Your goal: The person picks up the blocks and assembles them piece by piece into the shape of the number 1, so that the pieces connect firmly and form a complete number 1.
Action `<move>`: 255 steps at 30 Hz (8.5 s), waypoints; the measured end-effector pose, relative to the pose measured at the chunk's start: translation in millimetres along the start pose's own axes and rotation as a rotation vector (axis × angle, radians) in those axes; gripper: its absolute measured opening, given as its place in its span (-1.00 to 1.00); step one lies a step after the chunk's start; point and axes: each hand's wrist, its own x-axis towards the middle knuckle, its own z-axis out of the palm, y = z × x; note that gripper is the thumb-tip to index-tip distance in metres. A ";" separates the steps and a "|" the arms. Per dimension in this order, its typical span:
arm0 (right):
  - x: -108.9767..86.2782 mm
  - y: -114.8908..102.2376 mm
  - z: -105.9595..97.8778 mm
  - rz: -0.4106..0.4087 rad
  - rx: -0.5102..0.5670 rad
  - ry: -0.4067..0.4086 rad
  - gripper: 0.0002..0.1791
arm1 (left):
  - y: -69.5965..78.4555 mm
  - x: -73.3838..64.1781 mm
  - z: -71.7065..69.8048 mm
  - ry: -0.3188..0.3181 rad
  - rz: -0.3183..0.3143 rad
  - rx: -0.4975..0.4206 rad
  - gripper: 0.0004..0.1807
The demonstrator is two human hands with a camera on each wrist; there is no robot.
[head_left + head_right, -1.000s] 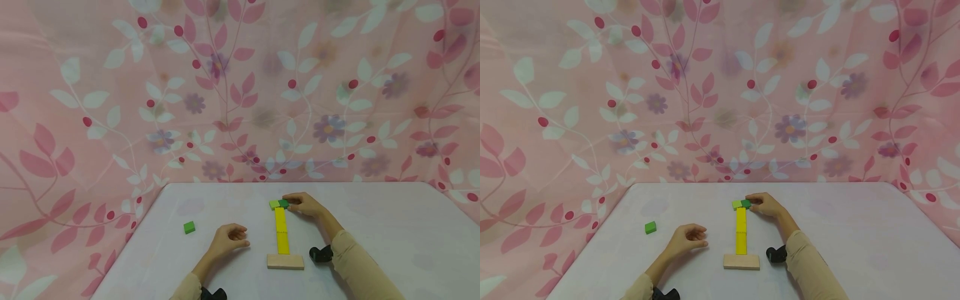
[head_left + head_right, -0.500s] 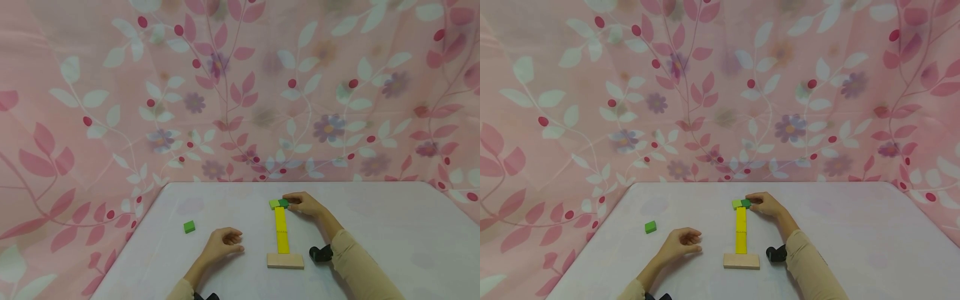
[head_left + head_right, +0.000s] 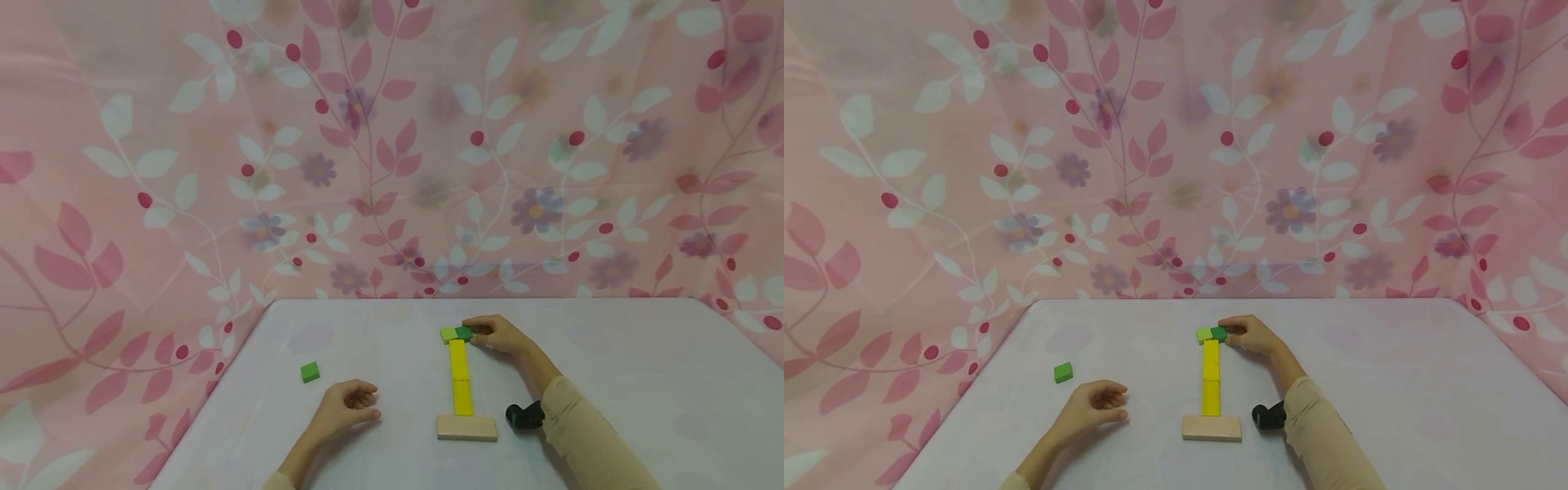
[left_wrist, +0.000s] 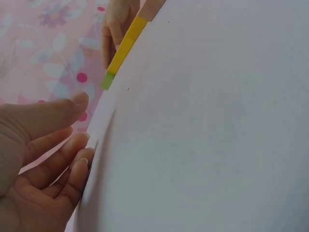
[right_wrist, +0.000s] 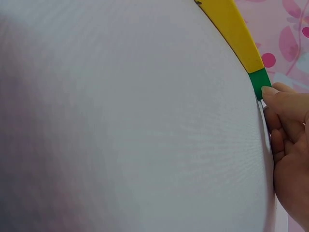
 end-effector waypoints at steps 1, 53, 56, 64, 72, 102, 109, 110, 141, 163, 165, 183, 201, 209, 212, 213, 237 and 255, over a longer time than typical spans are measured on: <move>0.1 0.2 0.0 0.000 0.002 -0.001 -0.56 | 1.3 -1.1 -1.4 0.003 -0.002 -0.002 -0.64; 0.3 1.3 0.3 0.005 0.021 0.008 -0.55 | -53.2 -24.4 -56.8 0.387 -0.251 0.108 -0.72; 0.2 1.5 0.0 -0.007 0.013 0.007 -0.55 | -54.1 -24.9 -59.0 0.420 -0.264 0.124 -0.73; 0.6 1.9 0.1 -0.023 0.009 -0.001 -0.55 | -57.8 -25.7 -64.3 0.504 -0.291 0.172 -0.67; 0.3 3.0 -0.7 -0.011 0.013 0.002 -0.55 | -60.5 -22.0 -70.5 0.485 -0.382 0.176 -0.38; -0.4 1.2 1.3 0.003 0.022 0.014 -0.55 | -69.7 -4.6 -75.8 0.433 -0.370 0.237 -0.43; -0.6 -0.2 0.4 0.019 0.042 0.015 -0.54 | -73.4 -2.9 -73.7 0.462 -0.324 0.273 -0.58; -0.5 0.0 0.4 0.021 0.041 0.015 -0.54 | -73.6 -2.7 -73.2 0.467 -0.316 0.277 -0.59; 0.9 2.3 -0.3 0.025 0.032 0.019 -0.52 | -73.1 7.4 -60.3 0.482 -0.185 0.261 -0.69; 0.9 2.1 1.7 0.024 0.024 0.029 -0.52 | -70.4 29.5 -37.9 0.427 -0.190 0.210 -0.69; 0.8 1.8 1.6 0.020 0.022 0.022 -0.52 | -69.4 31.5 -35.4 0.422 -0.183 0.207 -0.69; -0.2 -3.9 1.7 0.015 0.016 0.026 -0.54 | -64.4 54.2 -14.6 0.365 -0.152 0.190 -0.69; -5.8 -20.1 -0.8 0.003 0.011 0.017 -0.55 | -59.5 77.9 2.3 0.309 -0.116 0.150 -0.70; -12.9 -40.0 -3.0 0.020 0.021 0.013 -0.55 | -58.6 85.4 10.7 0.302 -0.106 0.141 -0.71; -13.8 -41.9 -2.9 0.028 0.022 0.012 -0.55 | -59.5 88.9 13.2 0.301 -0.100 0.137 -0.71; -13.2 -40.7 -2.7 0.028 0.022 0.013 -0.55 | -59.8 90.2 13.9 0.300 -0.096 0.139 -0.71; 3.1 7.4 -1.2 0.002 0.012 0.027 -0.53 | -53.0 119.5 40.2 0.238 -0.058 0.152 -0.70; 0.9 2.6 1.1 0.008 -0.005 0.036 -0.53 | -46.2 139.3 60.5 0.189 -0.028 0.232 -0.69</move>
